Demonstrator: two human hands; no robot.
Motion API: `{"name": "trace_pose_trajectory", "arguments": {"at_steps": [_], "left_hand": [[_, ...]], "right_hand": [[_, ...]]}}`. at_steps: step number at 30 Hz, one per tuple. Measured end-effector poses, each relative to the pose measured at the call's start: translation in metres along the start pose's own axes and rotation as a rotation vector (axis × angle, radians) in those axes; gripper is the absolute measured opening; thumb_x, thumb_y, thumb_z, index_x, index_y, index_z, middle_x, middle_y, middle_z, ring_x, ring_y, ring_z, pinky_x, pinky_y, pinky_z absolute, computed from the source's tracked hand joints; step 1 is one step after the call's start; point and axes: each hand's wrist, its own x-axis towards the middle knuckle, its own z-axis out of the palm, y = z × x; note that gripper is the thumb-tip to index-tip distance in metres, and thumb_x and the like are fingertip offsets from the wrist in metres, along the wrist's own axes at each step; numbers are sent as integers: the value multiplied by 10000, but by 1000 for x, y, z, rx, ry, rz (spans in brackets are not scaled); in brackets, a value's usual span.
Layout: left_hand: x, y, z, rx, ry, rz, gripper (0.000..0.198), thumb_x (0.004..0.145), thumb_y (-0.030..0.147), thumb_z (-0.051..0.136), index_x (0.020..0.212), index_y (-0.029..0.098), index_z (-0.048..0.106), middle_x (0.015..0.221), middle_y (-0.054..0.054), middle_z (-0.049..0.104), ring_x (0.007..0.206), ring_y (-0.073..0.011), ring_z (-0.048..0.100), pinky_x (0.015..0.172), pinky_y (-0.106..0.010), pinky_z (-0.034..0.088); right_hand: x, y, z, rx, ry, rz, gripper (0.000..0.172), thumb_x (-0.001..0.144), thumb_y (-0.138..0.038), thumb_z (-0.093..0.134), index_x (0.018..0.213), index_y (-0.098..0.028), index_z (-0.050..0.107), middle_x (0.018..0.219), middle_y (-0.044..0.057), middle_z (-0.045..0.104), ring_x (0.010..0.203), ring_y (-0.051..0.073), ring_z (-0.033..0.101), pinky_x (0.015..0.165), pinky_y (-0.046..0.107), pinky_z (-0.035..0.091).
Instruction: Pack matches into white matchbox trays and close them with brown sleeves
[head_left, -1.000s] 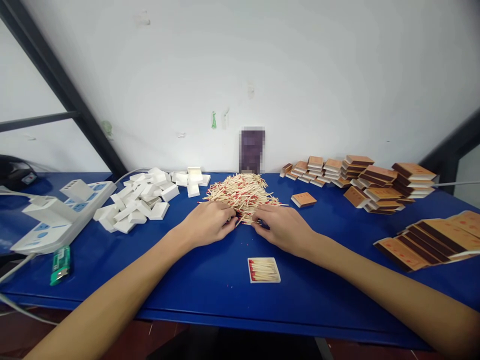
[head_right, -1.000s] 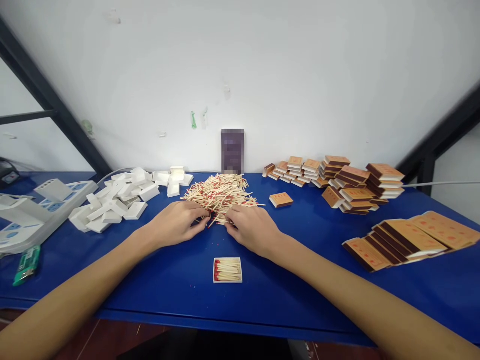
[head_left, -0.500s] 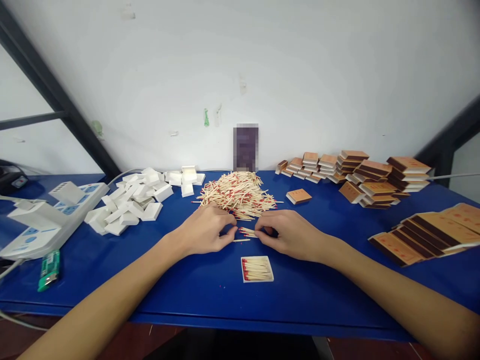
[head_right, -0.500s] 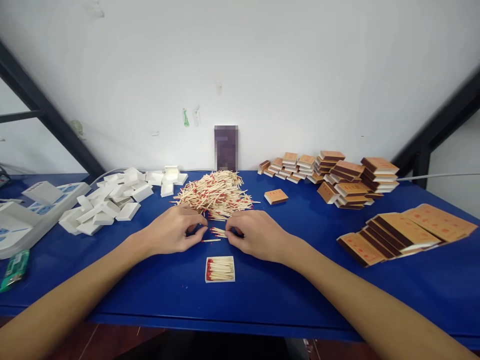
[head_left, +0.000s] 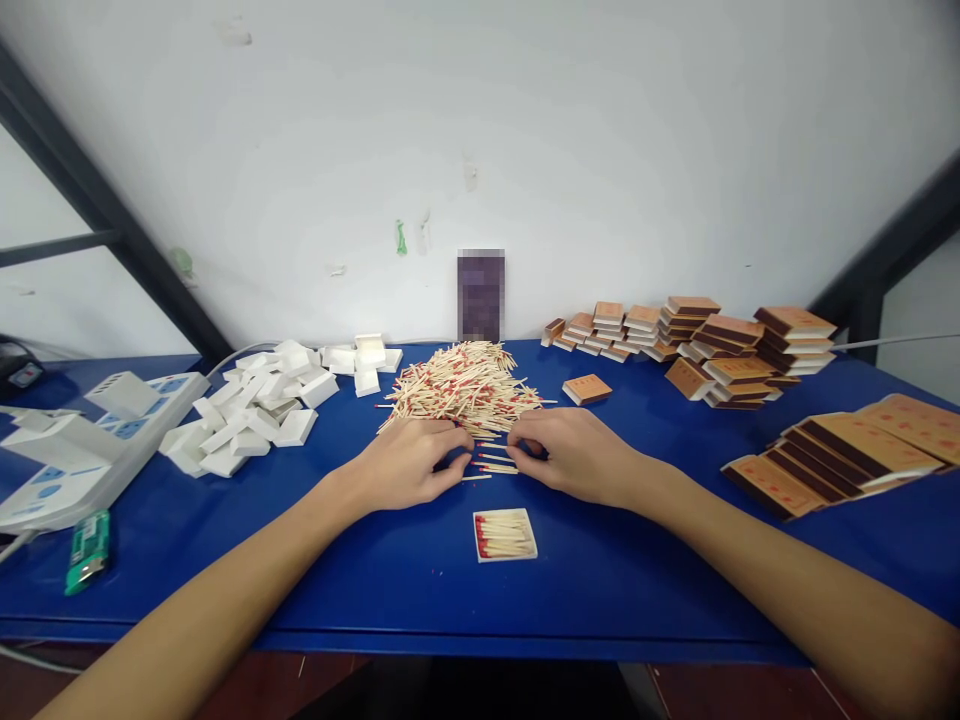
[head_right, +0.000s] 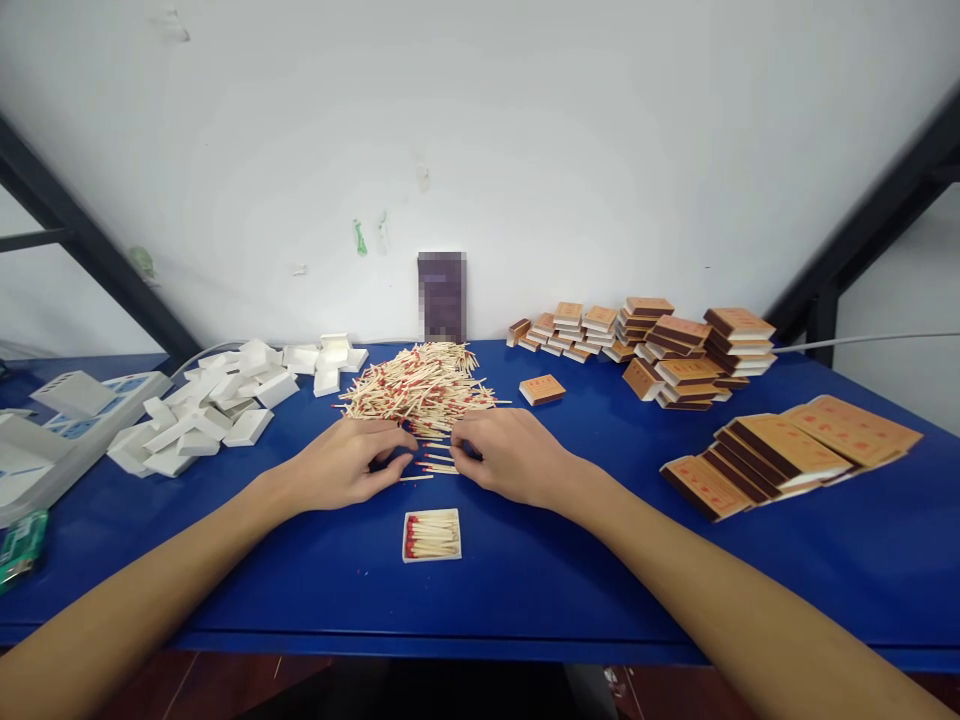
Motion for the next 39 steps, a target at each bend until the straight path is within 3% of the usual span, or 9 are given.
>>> {"name": "trace_pose_trajectory", "arguments": {"at_steps": [4, 9, 16, 20, 26, 39], "left_hand": [[0, -1, 0, 55, -8, 37, 235, 957, 268, 443, 992, 176, 657, 835, -32, 654, 733, -146, 608, 684, -263, 460], [-1, -6, -1, 30, 10, 112, 268, 1000, 241, 381, 1092, 178, 625, 916, -50, 663, 833, -164, 624, 755, -287, 475], [-1, -7, -6, -113, 84, 291, 259, 1001, 182, 405, 1079, 188, 652, 875, -39, 675, 793, -143, 604, 718, -276, 451], [-1, -5, -8, -84, 143, 293, 243, 982, 193, 441, 1024, 183, 679, 795, -30, 679, 724, -136, 595, 680, -280, 446], [-2, -2, -8, 101, 48, 218, 220, 911, 239, 489, 944, 178, 698, 781, -31, 645, 716, -156, 590, 672, -307, 440], [-2, 9, -7, 127, -24, 200, 178, 841, 307, 585, 827, 176, 705, 709, -12, 608, 677, -155, 565, 648, -311, 402]], "right_hand": [[-2, -3, -5, 43, 16, -52, 109, 835, -168, 549, 742, -179, 605, 698, 1, 611, 632, 125, 493, 606, 253, 307], [-6, -11, -11, 136, -68, -132, 75, 772, -132, 587, 712, -175, 600, 698, -18, 613, 610, 101, 491, 608, 236, 333], [-6, -11, -10, 172, -118, -152, 65, 777, -148, 619, 731, -177, 655, 674, -34, 605, 602, 90, 501, 612, 228, 355], [-6, -12, -11, 169, -126, -144, 90, 824, -222, 627, 793, -179, 699, 691, -16, 623, 601, 100, 513, 602, 234, 359], [-5, -10, -15, 159, -130, -121, 108, 807, -162, 590, 815, -184, 696, 714, -1, 637, 622, 116, 532, 605, 238, 362], [-4, -7, -11, 96, -113, -122, 107, 798, -119, 559, 735, -183, 616, 691, -23, 604, 605, 102, 490, 599, 237, 335]]}}
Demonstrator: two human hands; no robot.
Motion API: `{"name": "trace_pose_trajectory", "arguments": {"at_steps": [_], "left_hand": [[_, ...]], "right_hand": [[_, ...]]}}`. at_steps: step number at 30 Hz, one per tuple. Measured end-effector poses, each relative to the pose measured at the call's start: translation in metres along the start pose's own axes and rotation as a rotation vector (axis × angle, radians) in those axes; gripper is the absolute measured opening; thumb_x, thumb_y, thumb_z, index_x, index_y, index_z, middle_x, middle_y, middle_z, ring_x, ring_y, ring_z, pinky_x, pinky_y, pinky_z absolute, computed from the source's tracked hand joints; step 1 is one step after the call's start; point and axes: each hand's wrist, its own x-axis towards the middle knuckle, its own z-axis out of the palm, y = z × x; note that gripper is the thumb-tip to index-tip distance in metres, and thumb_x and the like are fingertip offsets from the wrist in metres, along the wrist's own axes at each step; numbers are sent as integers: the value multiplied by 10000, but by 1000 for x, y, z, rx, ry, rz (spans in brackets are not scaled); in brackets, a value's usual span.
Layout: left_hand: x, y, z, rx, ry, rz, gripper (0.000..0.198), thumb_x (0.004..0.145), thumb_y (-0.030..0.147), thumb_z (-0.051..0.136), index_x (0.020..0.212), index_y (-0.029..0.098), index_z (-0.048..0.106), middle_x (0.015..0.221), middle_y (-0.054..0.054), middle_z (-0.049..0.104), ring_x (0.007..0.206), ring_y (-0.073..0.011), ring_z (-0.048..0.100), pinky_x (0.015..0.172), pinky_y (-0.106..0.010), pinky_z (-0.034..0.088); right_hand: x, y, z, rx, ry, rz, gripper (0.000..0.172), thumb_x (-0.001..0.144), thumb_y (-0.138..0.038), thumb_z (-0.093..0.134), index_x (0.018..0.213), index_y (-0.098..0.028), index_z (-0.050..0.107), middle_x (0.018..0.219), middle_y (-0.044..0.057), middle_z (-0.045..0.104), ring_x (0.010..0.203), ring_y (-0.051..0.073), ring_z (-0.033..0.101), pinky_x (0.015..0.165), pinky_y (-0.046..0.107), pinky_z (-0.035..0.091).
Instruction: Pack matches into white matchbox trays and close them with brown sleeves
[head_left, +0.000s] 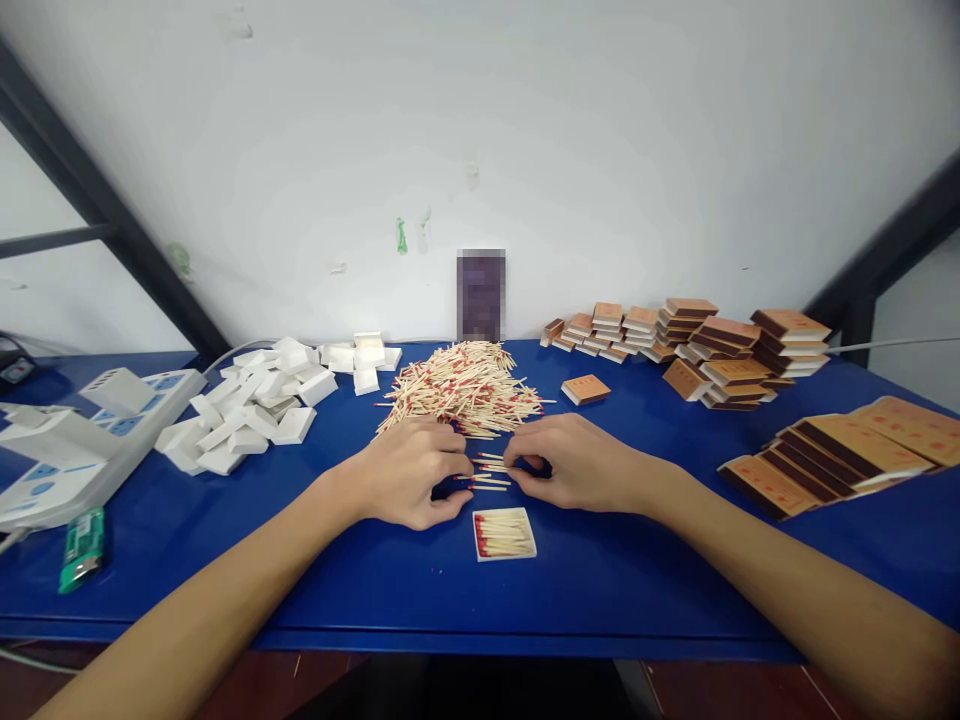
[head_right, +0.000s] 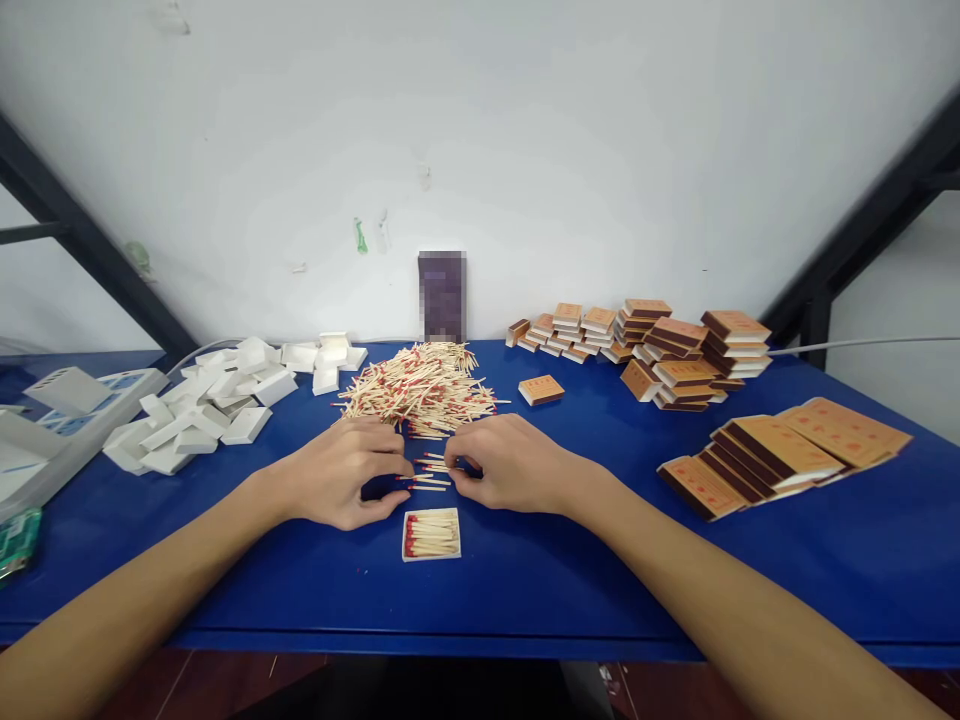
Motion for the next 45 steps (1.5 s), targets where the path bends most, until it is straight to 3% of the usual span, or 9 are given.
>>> {"name": "trace_pose_trajectory", "arguments": {"at_steps": [14, 20, 27, 36, 45], "left_hand": [[0, 2, 4, -48, -10, 7, 199, 886, 273, 533, 934, 194, 709, 784, -19, 630, 721, -158, 587, 694, -316, 432], [0, 2, 4, -36, 17, 4, 181, 851, 295, 562, 894, 183, 698, 750, -16, 614, 692, -158, 570, 667, -318, 420], [-1, 0, -2, -19, -1, -37, 131, 793, 300, 614, 792, 180, 668, 766, -9, 603, 704, -151, 552, 668, -312, 409], [-1, 2, -1, -65, 26, -6, 108, 787, 219, 598, 841, 191, 687, 754, -7, 622, 701, -158, 568, 675, -299, 408], [0, -7, 3, 68, 65, -40, 198, 899, 218, 482, 843, 168, 665, 759, -28, 608, 712, -159, 553, 681, -295, 408]], "right_hand": [[0, 1, 3, 27, -12, -9, 130, 824, -116, 548, 774, -183, 648, 722, -8, 631, 630, 112, 524, 617, 236, 361], [0, 2, 2, 27, -6, 0, 121, 835, -127, 556, 826, -184, 662, 799, 3, 654, 694, 121, 568, 648, 240, 382], [1, 1, 5, 34, 2, 5, 113, 863, -150, 544, 806, -177, 638, 778, 7, 636, 662, 115, 531, 623, 237, 362], [5, -1, 14, 81, 24, 37, 170, 902, -203, 523, 785, -177, 644, 707, -3, 605, 631, 113, 499, 603, 241, 332], [4, -1, 13, 78, 123, 93, 108, 885, -183, 533, 865, -179, 639, 667, -22, 573, 605, 108, 484, 585, 235, 314]]}}
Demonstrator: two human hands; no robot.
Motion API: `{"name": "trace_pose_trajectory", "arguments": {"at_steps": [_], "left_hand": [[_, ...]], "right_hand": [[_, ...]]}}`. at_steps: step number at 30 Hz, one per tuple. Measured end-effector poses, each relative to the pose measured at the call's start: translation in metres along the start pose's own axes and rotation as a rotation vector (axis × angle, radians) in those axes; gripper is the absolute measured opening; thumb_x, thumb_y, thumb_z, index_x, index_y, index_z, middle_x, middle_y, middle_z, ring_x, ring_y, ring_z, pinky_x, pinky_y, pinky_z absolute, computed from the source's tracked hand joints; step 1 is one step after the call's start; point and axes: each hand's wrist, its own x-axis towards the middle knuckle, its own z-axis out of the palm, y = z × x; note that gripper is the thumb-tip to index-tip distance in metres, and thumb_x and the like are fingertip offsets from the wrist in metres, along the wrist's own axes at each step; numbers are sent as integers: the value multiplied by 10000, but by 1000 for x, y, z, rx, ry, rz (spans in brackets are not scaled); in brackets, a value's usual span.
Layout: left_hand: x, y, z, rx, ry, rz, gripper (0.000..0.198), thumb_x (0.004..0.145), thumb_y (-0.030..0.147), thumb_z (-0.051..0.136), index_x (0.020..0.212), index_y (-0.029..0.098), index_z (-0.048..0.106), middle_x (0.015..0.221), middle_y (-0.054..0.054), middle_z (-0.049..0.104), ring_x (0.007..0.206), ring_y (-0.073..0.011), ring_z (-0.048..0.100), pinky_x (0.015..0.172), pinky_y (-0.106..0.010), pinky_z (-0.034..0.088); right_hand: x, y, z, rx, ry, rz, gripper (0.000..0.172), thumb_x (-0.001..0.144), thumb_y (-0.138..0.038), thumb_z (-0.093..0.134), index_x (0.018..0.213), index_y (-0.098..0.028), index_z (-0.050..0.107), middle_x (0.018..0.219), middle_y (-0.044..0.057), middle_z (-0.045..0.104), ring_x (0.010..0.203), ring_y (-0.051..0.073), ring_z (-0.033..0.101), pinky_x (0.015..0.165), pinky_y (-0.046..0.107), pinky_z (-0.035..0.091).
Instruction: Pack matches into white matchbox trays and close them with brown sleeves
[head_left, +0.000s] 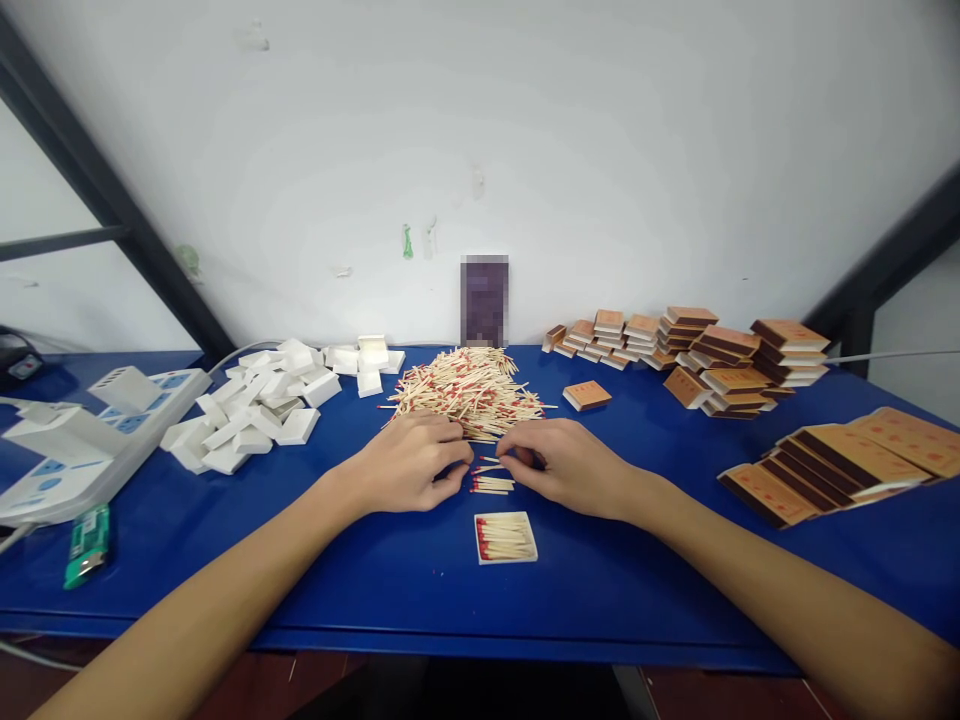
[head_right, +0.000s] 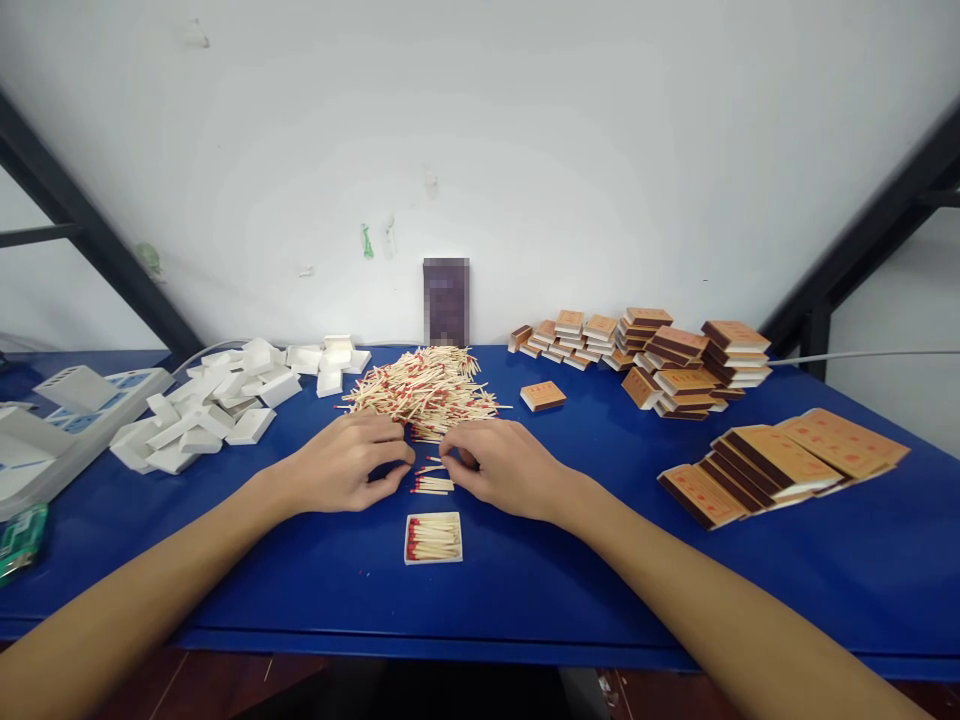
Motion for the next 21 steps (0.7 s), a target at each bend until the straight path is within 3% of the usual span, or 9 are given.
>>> {"name": "trace_pose_trajectory", "arguments": {"at_steps": [8, 16, 21], "left_hand": [[0, -10, 5, 87, 16, -94, 206, 936, 233, 479, 926, 172, 676, 840, -33, 605, 799, -181, 553, 750, -332, 405], [2, -4, 6, 121, 55, -112, 250, 947, 202, 460, 1042, 176, 690, 884, -60, 528, 822, -193, 489, 720, -319, 370], [2, -4, 5, 155, -25, -96, 275, 954, 194, 439, 1065, 179, 689, 894, -73, 512, 848, -212, 489, 752, -347, 373]], "right_hand": [[1, 3, 1, -73, -32, -5, 135, 897, -241, 562, 792, -181, 623, 705, -14, 599, 637, 111, 496, 601, 241, 317], [0, 2, -2, -93, -40, -11, 118, 878, -213, 556, 772, -181, 596, 704, -13, 600, 637, 116, 494, 600, 250, 320], [1, 3, -2, -107, -4, 51, 86, 876, -223, 564, 824, -191, 625, 694, -18, 594, 619, 113, 495, 590, 249, 309]]}}
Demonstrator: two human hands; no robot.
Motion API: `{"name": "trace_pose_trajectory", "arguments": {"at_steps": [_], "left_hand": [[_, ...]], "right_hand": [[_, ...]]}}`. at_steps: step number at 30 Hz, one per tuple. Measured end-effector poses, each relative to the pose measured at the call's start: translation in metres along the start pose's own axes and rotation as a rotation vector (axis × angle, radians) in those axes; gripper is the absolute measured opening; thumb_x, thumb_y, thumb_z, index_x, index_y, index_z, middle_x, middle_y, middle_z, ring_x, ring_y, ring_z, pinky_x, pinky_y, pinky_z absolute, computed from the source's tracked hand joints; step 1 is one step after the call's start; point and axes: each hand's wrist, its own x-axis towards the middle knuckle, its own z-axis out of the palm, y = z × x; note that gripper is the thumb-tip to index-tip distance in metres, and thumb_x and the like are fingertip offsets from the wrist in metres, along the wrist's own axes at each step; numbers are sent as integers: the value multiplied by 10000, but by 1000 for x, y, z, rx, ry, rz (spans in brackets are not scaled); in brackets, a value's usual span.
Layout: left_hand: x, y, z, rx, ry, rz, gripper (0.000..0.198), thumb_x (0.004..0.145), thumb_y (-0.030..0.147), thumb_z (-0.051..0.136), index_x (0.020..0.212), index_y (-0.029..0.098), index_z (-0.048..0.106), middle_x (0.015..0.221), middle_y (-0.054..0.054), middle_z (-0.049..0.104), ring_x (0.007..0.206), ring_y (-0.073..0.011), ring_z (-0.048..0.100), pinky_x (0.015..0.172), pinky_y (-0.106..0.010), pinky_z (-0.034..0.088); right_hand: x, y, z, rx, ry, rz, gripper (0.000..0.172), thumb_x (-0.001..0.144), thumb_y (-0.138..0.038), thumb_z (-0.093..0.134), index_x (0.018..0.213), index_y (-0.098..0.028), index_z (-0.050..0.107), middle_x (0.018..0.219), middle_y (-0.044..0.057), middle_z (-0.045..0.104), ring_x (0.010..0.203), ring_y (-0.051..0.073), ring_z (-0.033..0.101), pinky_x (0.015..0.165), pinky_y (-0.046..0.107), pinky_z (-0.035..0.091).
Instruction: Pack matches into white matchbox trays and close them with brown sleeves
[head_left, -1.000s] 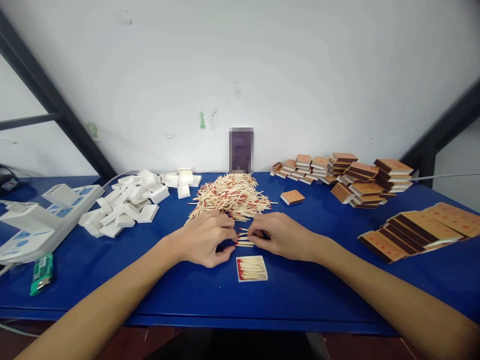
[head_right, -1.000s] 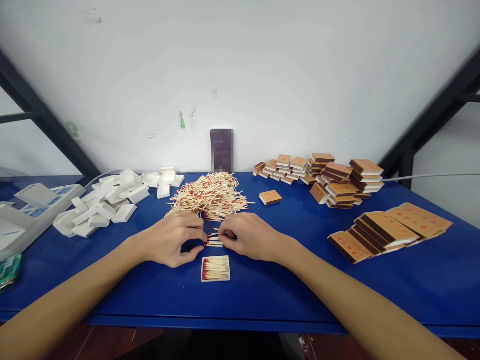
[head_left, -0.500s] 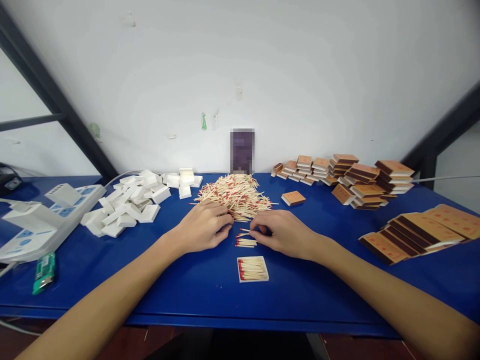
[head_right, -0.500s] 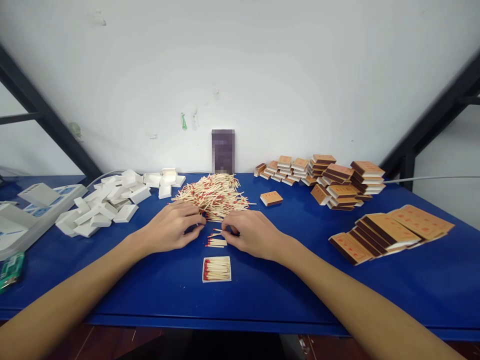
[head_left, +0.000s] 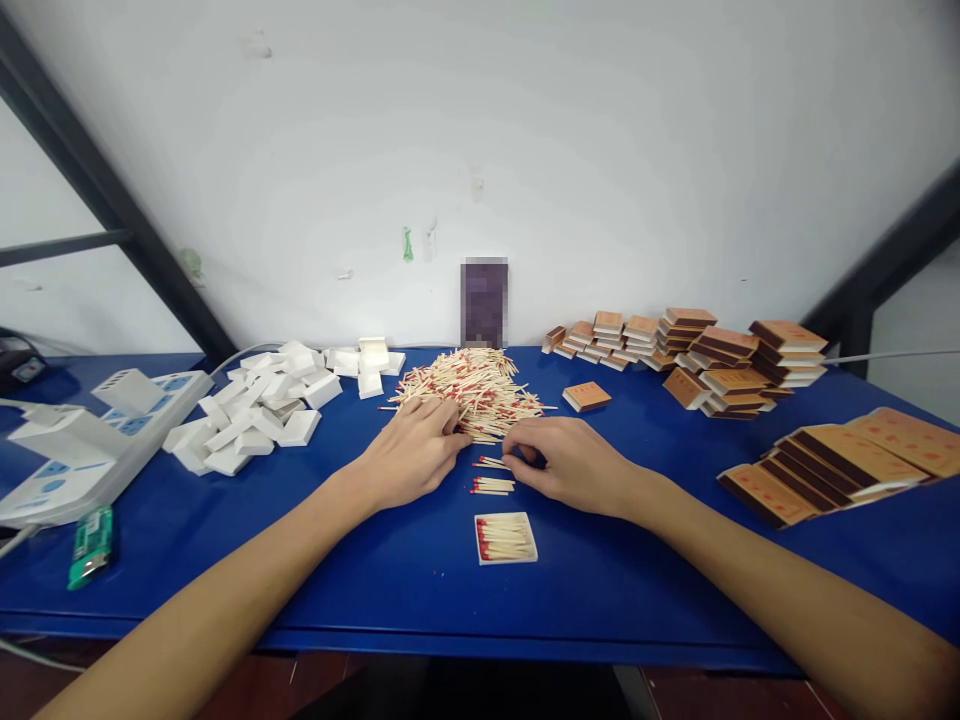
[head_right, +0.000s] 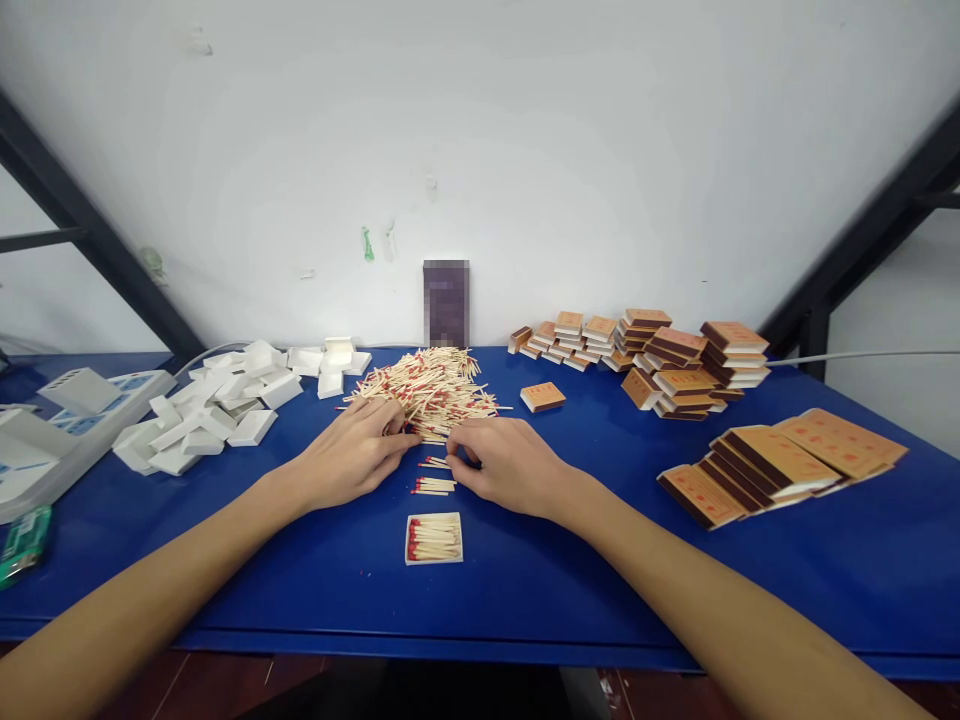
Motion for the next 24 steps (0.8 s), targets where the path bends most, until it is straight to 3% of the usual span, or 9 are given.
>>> {"name": "trace_pose_trajectory", "arguments": {"at_steps": [6, 13, 24], "left_hand": [[1, -2, 1, 25, -39, 2, 272, 942, 168, 443, 1068, 176, 685, 942, -84, 523, 888, -226, 510, 768, -361, 391], [1, 0, 2, 0, -24, 3, 268, 958, 177, 424, 1042, 155, 677, 929, -86, 532, 883, -221, 518, 760, -351, 406], [3, 2, 6, -59, -1, -56, 232, 979, 233, 423, 946, 148, 636, 962, -86, 546, 925, -219, 507, 825, -361, 412]], "right_hand": [[0, -1, 2, -8, 4, 28, 119, 886, -293, 585, 880, -196, 655, 704, -14, 599, 631, 120, 511, 591, 252, 313], [0, 2, 3, 13, -26, -55, 113, 889, -220, 555, 797, -191, 613, 715, -20, 593, 651, 115, 495, 605, 250, 318], [0, 1, 5, 98, -37, -79, 103, 867, -167, 541, 819, -187, 630, 680, -22, 579, 634, 110, 491, 598, 241, 320]]}}
